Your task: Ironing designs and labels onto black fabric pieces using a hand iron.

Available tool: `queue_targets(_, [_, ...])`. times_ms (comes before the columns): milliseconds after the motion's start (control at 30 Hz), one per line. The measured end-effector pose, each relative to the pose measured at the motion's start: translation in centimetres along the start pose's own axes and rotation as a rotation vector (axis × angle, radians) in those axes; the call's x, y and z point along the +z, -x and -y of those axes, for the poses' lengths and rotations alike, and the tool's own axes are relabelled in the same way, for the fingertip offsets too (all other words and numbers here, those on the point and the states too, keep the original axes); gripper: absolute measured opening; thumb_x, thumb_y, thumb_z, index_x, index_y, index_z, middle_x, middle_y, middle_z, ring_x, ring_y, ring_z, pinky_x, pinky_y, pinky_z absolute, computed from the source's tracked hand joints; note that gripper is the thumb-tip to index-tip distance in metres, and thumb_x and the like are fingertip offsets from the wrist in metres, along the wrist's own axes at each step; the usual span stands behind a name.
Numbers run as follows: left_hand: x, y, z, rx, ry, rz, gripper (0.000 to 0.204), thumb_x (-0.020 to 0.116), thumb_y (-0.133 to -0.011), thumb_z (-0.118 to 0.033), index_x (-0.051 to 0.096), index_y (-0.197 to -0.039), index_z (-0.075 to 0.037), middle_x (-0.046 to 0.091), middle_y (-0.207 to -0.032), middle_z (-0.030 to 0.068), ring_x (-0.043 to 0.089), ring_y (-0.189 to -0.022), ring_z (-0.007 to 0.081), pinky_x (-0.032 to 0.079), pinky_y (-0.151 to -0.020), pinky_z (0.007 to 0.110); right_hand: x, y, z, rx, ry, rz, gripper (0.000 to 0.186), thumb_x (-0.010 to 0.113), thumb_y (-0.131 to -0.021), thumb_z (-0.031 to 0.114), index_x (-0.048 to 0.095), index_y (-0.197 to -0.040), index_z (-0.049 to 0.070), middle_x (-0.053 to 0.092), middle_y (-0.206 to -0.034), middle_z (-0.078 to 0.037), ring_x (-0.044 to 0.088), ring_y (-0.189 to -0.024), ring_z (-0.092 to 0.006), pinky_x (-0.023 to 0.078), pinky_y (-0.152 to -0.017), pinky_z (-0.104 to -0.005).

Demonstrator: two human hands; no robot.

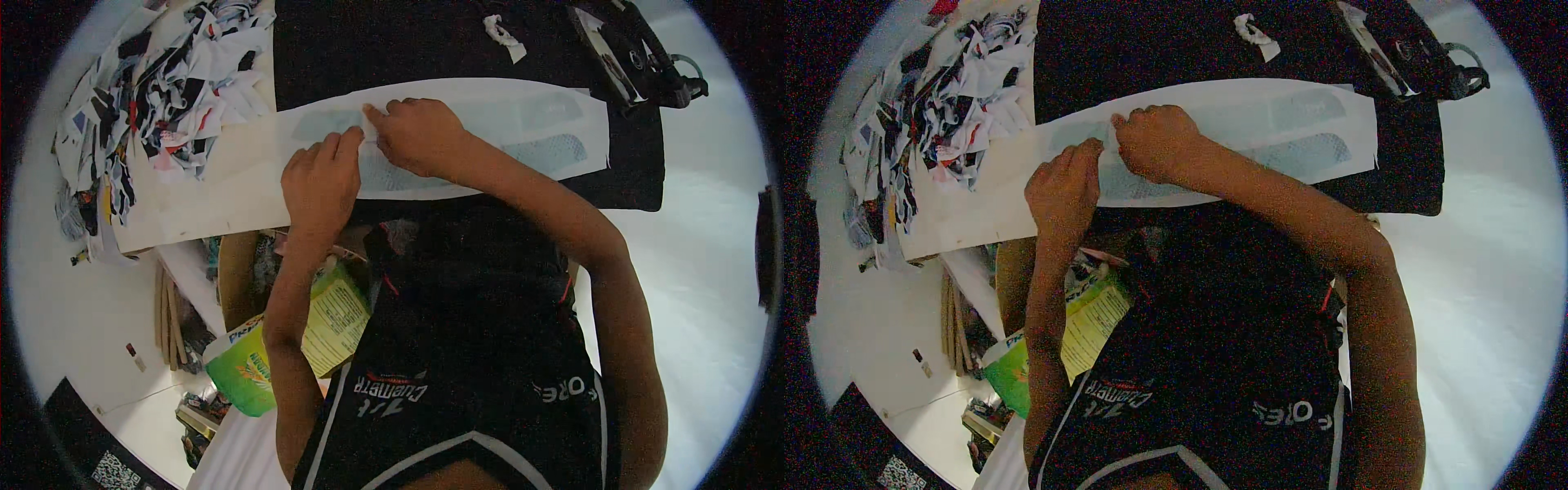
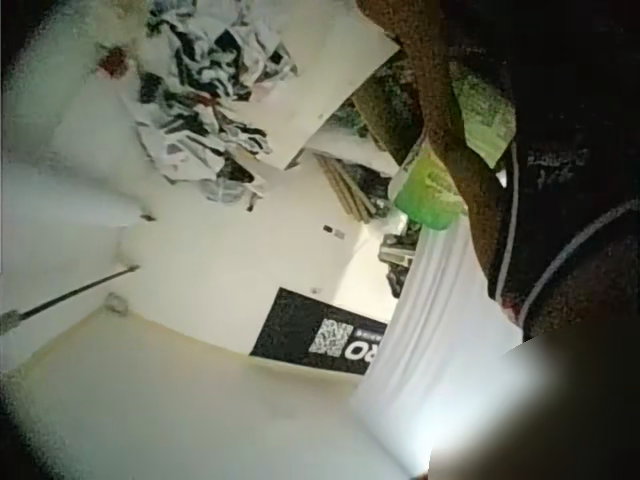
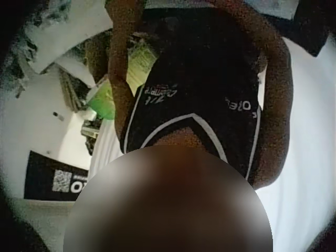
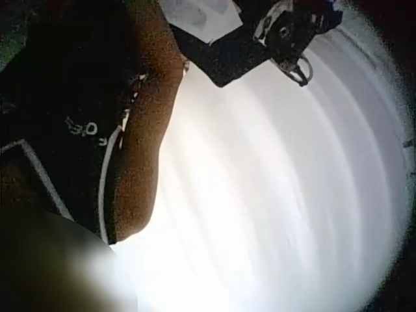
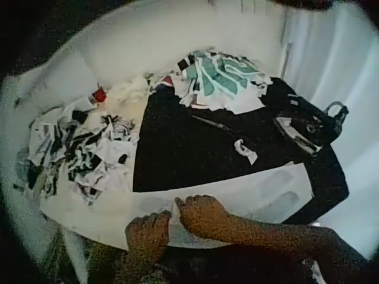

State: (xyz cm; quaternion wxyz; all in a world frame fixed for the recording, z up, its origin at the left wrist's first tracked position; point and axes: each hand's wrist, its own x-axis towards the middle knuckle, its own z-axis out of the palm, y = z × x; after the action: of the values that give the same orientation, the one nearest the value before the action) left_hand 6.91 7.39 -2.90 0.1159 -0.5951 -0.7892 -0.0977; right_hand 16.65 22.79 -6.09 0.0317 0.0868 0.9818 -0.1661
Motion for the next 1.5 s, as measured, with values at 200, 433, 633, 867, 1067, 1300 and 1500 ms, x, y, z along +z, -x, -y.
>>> queue_targets(200, [-4.2, 0.8, 0.2, -0.088, 0.238, -0.099, 0.02, 0.067, -0.087, -0.014, 0.063, -0.107, -0.013, 0.065, -0.076, 0.0058, 0.061, -0.06, 0.0239, 0.048, -0.056, 0.035, 1.0, 0.3, 0.0, -0.028, 0.151, -0.07, 0.046, 0.057, -0.092, 0.025, 0.053, -0.133, 0.003, 0.066, -0.09, -0.013, 0.066, -0.078, -0.0281, 0.055, -0.07, -0.0413])
queue_targets(433, [-5.2, 2.0, -0.9, -0.337, 0.582, -0.011, 0.034, 0.058, -0.093, -0.008, 0.056, -0.127, -0.013, 0.056, -0.067, 0.0088, 0.056, -0.055, 0.0246, 0.046, -0.056, 0.034, -2.8, 3.2, 2.3, -0.006, -0.475, -0.355, 0.046, 0.061, -0.094, 0.035, 0.057, -0.13, 0.006, 0.064, -0.087, -0.011, 0.063, -0.071, -0.0232, 0.052, -0.063, -0.0348])
queue_targets(633, [-4.8, 3.0, -1.1, -0.396, 0.766, -0.04, 0.038, 0.056, -0.092, -0.006, 0.054, -0.13, -0.011, 0.053, -0.07, 0.0101, 0.052, -0.057, 0.0227, 0.043, -0.057, 0.032, -1.8, 4.6, 5.0, -0.139, -0.966, 0.009, 0.035, 0.06, -0.094, 0.033, 0.064, -0.092, -0.002, 0.064, -0.079, -0.019, 0.063, -0.073, -0.0343, 0.049, -0.071, -0.0459])
queue_targets(867, [-3.9, 5.5, 2.6, -0.307, 0.773, 0.077, 0.015, 0.067, -0.085, -0.008, 0.068, -0.1, -0.004, 0.059, -0.077, 0.009, 0.055, -0.076, 0.0259, 0.044, -0.07, 0.037, -1.7, 5.4, 3.6, -0.02, -1.041, 0.052, 0.029, 0.059, -0.097, 0.026, 0.063, -0.091, -0.002, 0.058, -0.069, -0.009, 0.051, -0.064, -0.0141, 0.044, -0.06, -0.033])
queue_targets(1067, [-5.0, 5.2, 4.5, -0.343, 0.814, 0.163, 0.008, 0.071, -0.082, -0.008, 0.067, -0.088, -0.005, 0.061, -0.079, 0.0073, 0.053, -0.077, 0.0243, 0.041, -0.075, 0.036, -2.7, 4.7, 2.4, 0.051, -0.986, 0.144, 0.035, 0.058, -0.095, 0.034, 0.066, -0.093, -0.001, 0.064, -0.076, -0.018, 0.064, -0.074, -0.035, 0.05, -0.071, -0.044])
queue_targets(1300, [-4.6, 4.1, 4.6, -0.127, 0.749, 0.157, 0.008, 0.072, -0.082, -0.011, 0.068, -0.088, -0.006, 0.062, -0.079, 0.0055, 0.053, -0.077, 0.0227, 0.038, -0.074, 0.035, -2.5, 2.6, 6.0, -0.255, -0.463, -0.259, 0.037, 0.069, -0.087, 0.03, 0.062, -0.117, 0.01, 0.065, -0.109, -0.01, 0.06, -0.106, -0.0324, 0.05, -0.085, -0.0434])
queue_targets(1500, [-4.5, 4.7, 5.4, -0.14, 0.63, 0.213, 0.009, 0.07, -0.083, -0.009, 0.069, -0.091, -0.006, 0.059, -0.078, 0.0061, 0.052, -0.076, 0.0238, 0.038, -0.073, 0.036, -2.8, 0.3, 6.4, -0.161, -0.444, 0.043, 0.022, 0.065, -0.089, 0.024, 0.065, -0.105, 0.009, 0.067, -0.091, -0.011, 0.063, -0.092, -0.0309, 0.047, -0.085, -0.0437])
